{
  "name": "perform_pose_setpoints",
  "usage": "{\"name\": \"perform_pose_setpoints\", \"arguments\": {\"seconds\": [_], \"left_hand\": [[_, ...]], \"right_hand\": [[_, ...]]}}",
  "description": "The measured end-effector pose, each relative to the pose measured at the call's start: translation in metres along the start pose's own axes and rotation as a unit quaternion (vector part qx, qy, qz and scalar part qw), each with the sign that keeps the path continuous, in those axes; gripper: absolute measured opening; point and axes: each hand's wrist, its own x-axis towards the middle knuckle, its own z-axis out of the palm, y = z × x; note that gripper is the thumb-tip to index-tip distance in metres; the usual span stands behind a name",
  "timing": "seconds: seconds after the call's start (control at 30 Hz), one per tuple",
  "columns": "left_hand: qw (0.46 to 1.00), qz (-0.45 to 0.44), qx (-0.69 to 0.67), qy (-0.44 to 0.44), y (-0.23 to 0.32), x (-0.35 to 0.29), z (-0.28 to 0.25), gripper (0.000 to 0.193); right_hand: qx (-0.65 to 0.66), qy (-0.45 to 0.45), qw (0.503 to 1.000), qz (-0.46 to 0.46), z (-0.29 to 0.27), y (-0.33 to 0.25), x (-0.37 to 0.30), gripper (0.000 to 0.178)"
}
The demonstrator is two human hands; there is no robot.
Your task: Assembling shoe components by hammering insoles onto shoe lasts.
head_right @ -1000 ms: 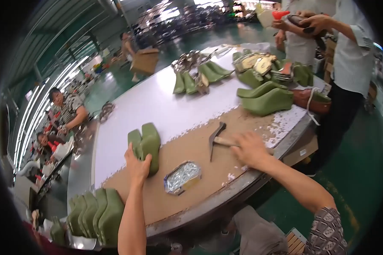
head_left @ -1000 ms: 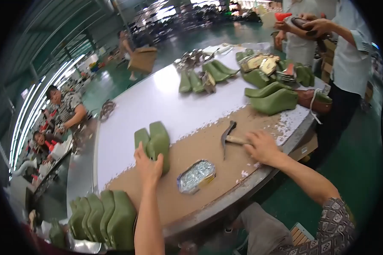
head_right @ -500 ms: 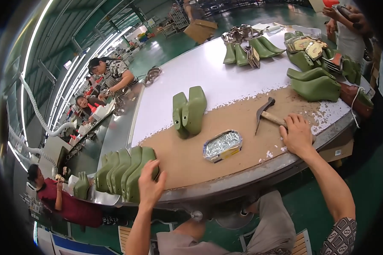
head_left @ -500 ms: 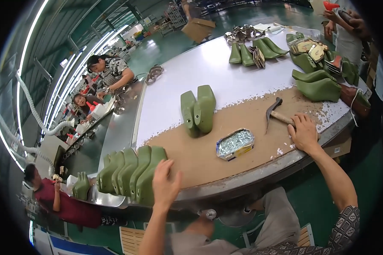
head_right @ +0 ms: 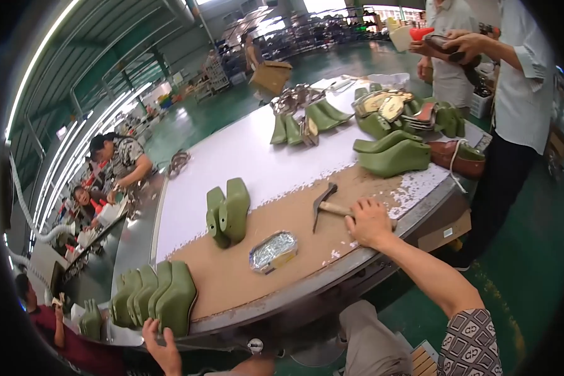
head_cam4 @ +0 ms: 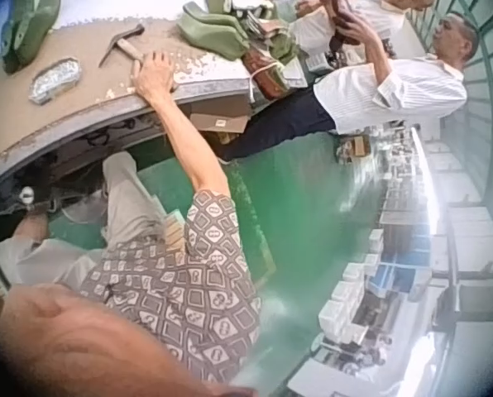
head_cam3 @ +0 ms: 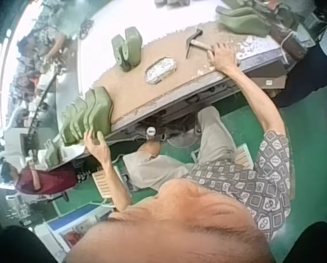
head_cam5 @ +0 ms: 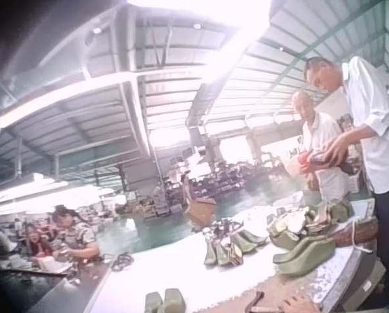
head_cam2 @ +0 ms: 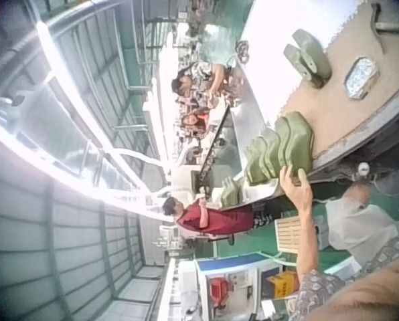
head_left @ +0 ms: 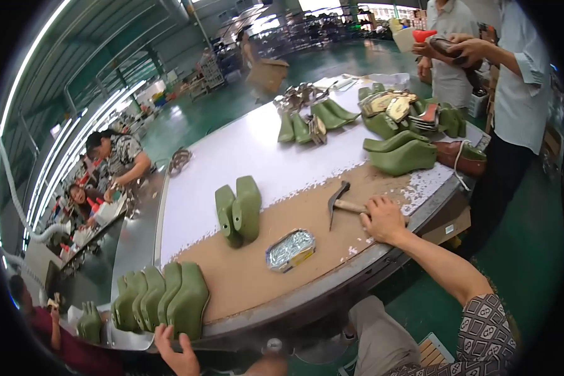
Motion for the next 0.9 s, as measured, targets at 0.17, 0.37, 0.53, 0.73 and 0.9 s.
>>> {"name": "perform_pose_setpoints", "arguments": {"seconds": [0.17,0.37,0.53,0.73,0.9], "left_hand": [[0.978,0.122,-0.112,-0.128,0.106,0.018,0.039,0.033],[0.958,0.178,-0.077,-0.210,0.123,0.018,0.091,0.040],[0.984,0.148,-0.025,-0.092,0.106,0.047,0.057,0.040],[0.985,-0.080,0.098,0.120,-0.052,0.043,-0.030,0.038],[0.955,-0.176,0.212,0.107,-0.183,0.041,-0.048,0.051]], "right_hand": [[0.014,0.005,1.000,-0.002,0.001,0.006,-0.002,0.031],[0.089,0.002,0.995,-0.040,0.010,-0.008,0.010,0.028],[0.010,-0.038,0.999,0.003,0.024,0.037,0.005,0.031],[0.012,-0.047,0.999,-0.006,0.030,0.040,0.004,0.029],[-0.012,-0.058,0.998,0.006,0.035,0.048,0.001,0.030]]}}
